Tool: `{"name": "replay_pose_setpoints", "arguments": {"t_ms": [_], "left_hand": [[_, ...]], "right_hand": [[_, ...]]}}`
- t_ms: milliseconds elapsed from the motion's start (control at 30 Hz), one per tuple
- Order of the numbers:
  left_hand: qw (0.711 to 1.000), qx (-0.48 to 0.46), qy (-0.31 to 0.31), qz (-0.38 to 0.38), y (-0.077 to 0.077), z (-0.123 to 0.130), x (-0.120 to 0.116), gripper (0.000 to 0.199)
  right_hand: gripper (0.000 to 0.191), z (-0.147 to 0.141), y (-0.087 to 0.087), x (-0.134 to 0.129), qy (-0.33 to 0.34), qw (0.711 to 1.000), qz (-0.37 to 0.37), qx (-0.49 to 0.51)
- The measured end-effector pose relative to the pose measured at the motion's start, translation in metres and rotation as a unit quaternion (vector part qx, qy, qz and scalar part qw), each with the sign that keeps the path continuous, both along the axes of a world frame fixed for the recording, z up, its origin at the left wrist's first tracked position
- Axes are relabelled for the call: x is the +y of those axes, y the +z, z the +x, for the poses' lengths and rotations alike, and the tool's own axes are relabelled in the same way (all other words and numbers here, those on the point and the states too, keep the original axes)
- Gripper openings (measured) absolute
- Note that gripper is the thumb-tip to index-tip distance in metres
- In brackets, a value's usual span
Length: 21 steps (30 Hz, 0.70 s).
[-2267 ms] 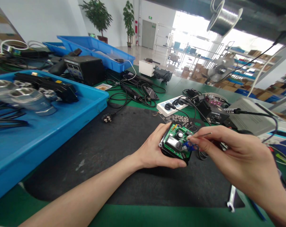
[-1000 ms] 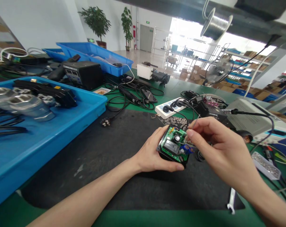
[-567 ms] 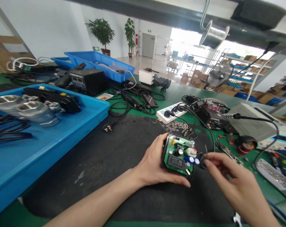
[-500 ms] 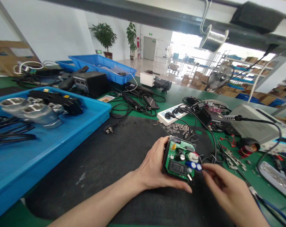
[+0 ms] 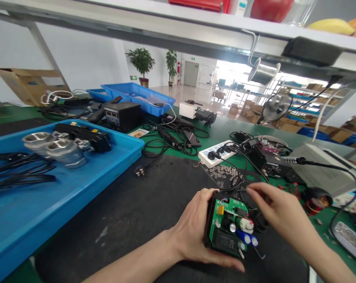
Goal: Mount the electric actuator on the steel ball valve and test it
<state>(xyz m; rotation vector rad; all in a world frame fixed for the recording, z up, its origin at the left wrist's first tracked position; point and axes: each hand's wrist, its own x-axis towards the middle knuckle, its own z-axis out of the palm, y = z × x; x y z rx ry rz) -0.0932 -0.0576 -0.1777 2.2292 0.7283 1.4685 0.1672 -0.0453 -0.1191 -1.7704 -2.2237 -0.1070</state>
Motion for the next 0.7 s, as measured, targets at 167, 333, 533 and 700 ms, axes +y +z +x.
{"name": "replay_pose_setpoints", "arguments": {"t_ms": [167,333,533,700], "left_hand": [[1.000,0.005,0.004,0.031,0.000,-0.002,0.002,0.128],[0.999,0.033,-0.022,0.023,-0.024,-0.005,0.010,0.133],[0.999,0.006,0.012,0.031,-0.061,0.008,0.023,0.106],[0.994,0.104,0.018,-0.030,-0.090,0.032,0.038,0.114]], "right_hand": [[0.039,-0.067,0.033,0.099,0.020,0.996,-0.002,-0.087],[0.046,-0.110,0.014,0.157,0.022,0.983,-0.059,-0.170],[0.039,-0.124,0.011,0.186,0.034,0.968,-0.109,-0.225],[0.042,-0.123,0.017,0.210,0.059,0.957,-0.180,-0.219]]}}
